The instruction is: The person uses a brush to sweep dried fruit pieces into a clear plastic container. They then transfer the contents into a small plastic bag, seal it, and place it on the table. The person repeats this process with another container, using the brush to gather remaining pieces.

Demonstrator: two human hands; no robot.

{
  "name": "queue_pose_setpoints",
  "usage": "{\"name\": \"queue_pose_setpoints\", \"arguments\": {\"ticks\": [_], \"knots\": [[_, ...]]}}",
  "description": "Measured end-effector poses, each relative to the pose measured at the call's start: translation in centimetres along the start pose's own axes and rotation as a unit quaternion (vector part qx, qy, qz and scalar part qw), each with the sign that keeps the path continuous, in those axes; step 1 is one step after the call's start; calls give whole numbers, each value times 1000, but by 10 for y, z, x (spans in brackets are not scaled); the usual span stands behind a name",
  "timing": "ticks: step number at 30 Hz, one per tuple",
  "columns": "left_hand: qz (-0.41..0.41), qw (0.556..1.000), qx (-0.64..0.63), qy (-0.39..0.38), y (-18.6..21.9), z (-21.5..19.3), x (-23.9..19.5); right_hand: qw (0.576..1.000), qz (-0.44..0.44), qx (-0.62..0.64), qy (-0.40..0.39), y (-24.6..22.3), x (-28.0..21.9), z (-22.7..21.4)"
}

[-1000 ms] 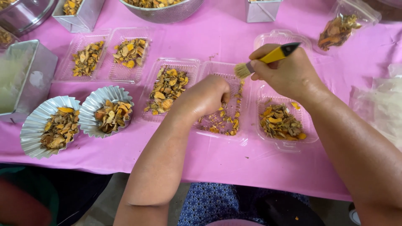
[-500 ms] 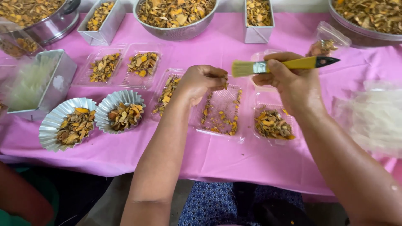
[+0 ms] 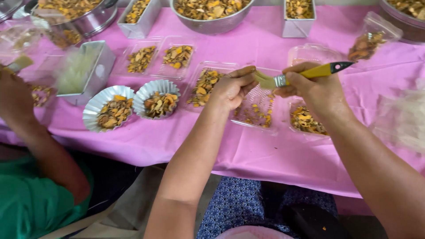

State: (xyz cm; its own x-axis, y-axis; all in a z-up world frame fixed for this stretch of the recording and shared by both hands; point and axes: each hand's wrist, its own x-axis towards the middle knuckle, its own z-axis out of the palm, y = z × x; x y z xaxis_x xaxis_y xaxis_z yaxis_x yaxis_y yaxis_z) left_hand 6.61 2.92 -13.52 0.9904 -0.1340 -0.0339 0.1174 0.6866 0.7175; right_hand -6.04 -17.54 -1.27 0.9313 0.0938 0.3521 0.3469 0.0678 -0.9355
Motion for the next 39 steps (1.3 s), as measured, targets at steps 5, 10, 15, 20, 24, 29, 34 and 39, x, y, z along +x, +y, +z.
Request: {"name": "queue_pose_setpoints", "arguments": {"ticks": [5,10,15,20,24,29,34,39], "knots": [[-42,998,-47,22,14,0,-12,998,43,-19,47,-25,2,3],[-49,998,-27,30,14,17,-19,988,134,-68,44,-47,-4,11],[-23,998,12,59,27,31,-36,987,117,-105,29,-44,-16,-16],[32,963,266,-22,27,103,-86,991,35,-79,101,-48,-30,-74],[111,850,495,-140,-11,127,-79,991,-2,-58,120,-52,-47,-104],[134,710,645,-249,-51,138,-58,989,6,-59,139,-50,-63,-120],[16,602,746,-285,-12,170,-91,989,3,-43,141,-49,-67,-129],[45,606,741,-286,58,161,-119,989,0,-54,139,-46,-68,-128]]}}
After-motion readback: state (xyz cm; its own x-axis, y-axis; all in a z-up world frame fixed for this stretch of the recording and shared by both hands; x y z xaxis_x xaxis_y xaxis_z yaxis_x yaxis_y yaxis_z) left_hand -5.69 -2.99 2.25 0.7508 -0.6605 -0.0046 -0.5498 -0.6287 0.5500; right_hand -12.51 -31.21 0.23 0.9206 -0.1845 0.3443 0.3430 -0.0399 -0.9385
